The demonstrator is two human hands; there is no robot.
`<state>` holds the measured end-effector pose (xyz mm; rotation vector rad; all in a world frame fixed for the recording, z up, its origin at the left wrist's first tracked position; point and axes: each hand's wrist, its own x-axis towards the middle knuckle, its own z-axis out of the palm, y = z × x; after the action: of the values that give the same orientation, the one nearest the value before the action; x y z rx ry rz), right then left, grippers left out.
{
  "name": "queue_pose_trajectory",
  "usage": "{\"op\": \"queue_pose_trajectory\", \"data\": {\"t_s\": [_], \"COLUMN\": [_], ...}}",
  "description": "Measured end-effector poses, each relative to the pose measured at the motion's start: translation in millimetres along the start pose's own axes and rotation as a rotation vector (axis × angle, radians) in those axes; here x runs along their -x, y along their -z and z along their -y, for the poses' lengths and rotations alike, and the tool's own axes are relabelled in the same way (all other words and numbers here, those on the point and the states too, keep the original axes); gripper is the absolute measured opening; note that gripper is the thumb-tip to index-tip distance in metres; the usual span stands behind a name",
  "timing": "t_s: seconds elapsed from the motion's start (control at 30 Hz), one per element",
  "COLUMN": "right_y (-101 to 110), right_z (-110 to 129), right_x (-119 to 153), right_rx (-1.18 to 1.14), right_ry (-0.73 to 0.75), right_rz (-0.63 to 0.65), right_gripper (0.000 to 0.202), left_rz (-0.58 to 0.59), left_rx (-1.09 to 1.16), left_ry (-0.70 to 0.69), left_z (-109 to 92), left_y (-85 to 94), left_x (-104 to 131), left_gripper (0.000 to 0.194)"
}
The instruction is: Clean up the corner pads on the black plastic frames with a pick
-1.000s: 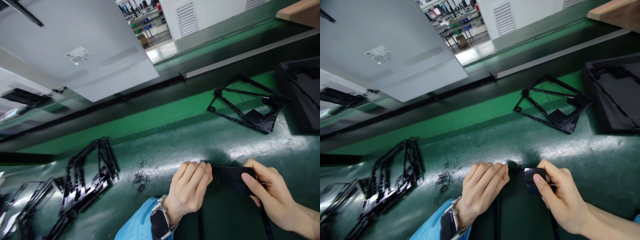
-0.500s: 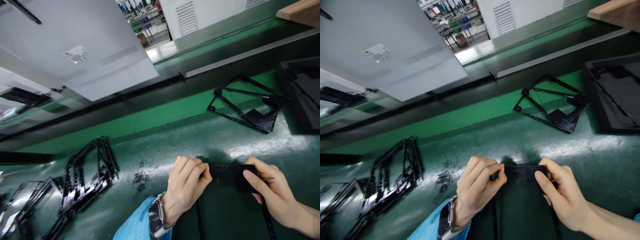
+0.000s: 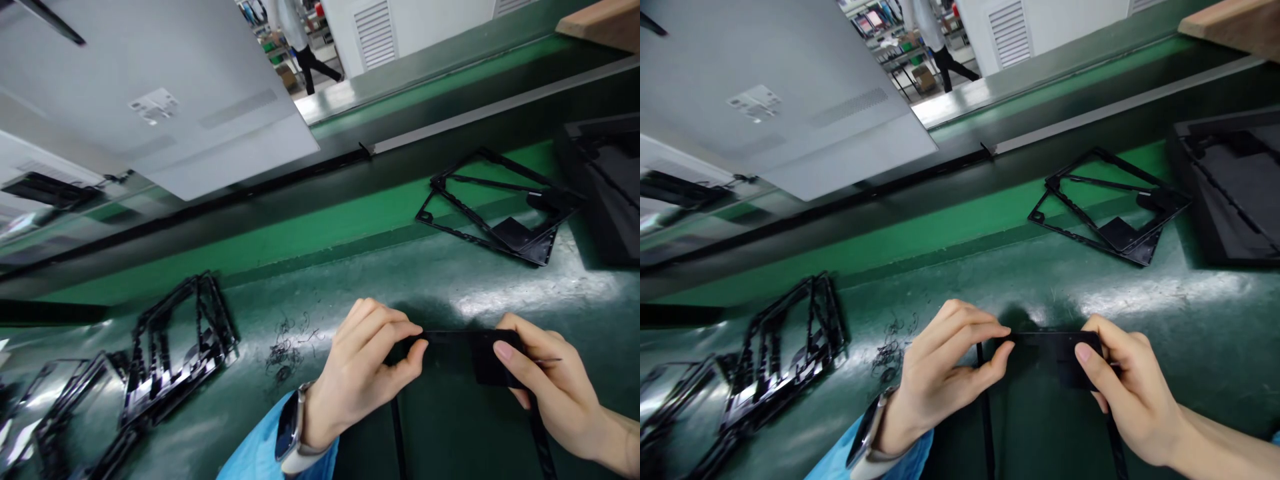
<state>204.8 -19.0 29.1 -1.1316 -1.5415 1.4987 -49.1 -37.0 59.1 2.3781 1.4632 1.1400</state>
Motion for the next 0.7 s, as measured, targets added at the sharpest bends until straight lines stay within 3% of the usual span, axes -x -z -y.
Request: {"op": "queue_pose_trajectory", "data": {"t_s": [0.17,0.5,0.7], "right_y": [4.9,3.8,3.1], "right_z": [-7.8,-8.1,-8.4], "right_x": [-1.9,-2.4,-1.6], "right_rx": [0.007,-0.025,-0.039], "right_ry": [0.080,0.086,0.102], "right_rz": [0.099,0.139,0.145], "right_gripper": [0.040,0.037,0.037], "left_rz": [0.022,0.123,0.098], "left_rx": [-0.020,-0.255,-0.325], "left_ry": [0.009,-0.098,-0.117], "left_z": [0.6,-3.2,-3.0], "left_y": [-4.0,-5.3,-7.5], "left_x": [3.7,4.7,7.4], "left_gripper": [0.017,0.016,0.014]}}
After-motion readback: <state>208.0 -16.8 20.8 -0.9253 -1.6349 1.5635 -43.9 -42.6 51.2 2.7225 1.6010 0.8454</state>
